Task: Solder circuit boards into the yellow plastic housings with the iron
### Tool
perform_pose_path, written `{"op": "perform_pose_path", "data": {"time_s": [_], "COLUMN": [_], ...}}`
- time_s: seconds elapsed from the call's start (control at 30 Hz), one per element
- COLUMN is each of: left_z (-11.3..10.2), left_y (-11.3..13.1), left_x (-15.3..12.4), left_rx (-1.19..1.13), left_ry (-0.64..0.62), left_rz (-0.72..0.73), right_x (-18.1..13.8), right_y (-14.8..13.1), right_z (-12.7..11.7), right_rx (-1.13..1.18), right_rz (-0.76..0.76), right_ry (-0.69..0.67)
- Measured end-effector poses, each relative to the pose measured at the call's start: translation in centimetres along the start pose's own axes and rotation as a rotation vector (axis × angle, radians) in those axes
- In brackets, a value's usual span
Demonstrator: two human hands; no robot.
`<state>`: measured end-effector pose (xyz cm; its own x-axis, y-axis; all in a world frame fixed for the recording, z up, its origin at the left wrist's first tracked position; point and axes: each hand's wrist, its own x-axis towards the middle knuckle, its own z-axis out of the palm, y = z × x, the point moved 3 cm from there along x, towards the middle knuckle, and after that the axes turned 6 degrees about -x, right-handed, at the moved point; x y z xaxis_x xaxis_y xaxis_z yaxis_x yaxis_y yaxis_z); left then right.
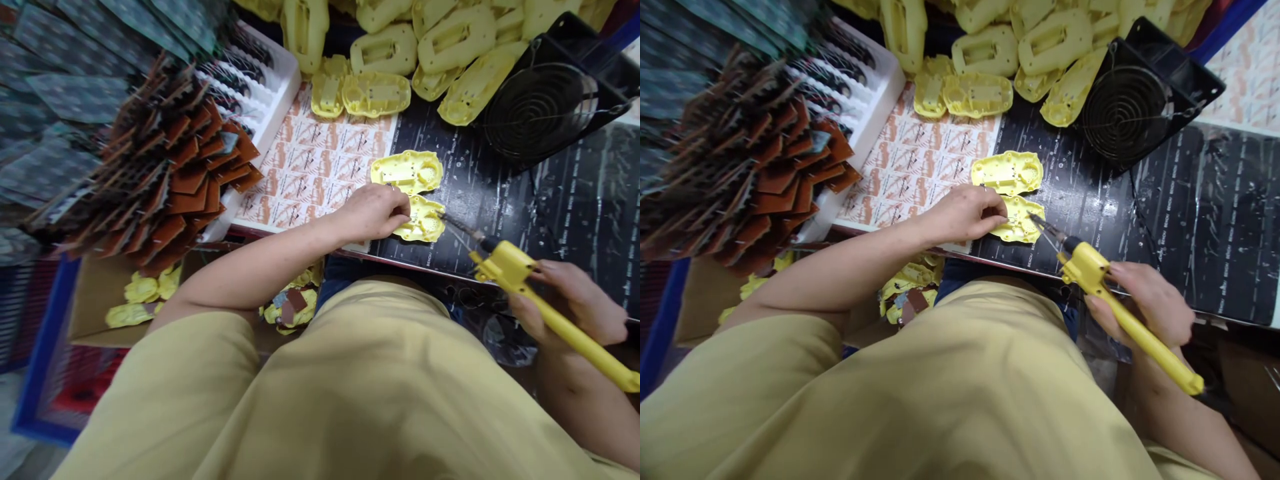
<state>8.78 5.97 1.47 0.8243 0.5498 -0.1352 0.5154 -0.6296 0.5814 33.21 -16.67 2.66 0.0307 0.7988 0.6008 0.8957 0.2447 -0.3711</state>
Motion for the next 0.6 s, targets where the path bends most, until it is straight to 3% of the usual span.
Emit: {"op": "perform_pose_path", "data": {"time_s": [0.1, 0.3, 0.6], "left_z": [-0.1, -0.2, -0.1], "left_y": [0.1, 0.3, 0.2], "left_x": [0.1, 0.1, 0.2], "left_rx": [0.011, 0.035, 0.037], "left_ry": [-0.01, -0.027, -0.002], "left_rz": [-0.026, -0.047, -0.023], "right_x": [0.5, 1.0, 0.3], "right_y": [-1.5, -1.9, -0.9], "right_z": [1.4, 2.8, 2.5], "right_rx": [0.118, 0.163, 0.062], "right_rz": [-0.151, -0.173, -0.2], "right_ry": [0.022, -0.025, -0.179]}}
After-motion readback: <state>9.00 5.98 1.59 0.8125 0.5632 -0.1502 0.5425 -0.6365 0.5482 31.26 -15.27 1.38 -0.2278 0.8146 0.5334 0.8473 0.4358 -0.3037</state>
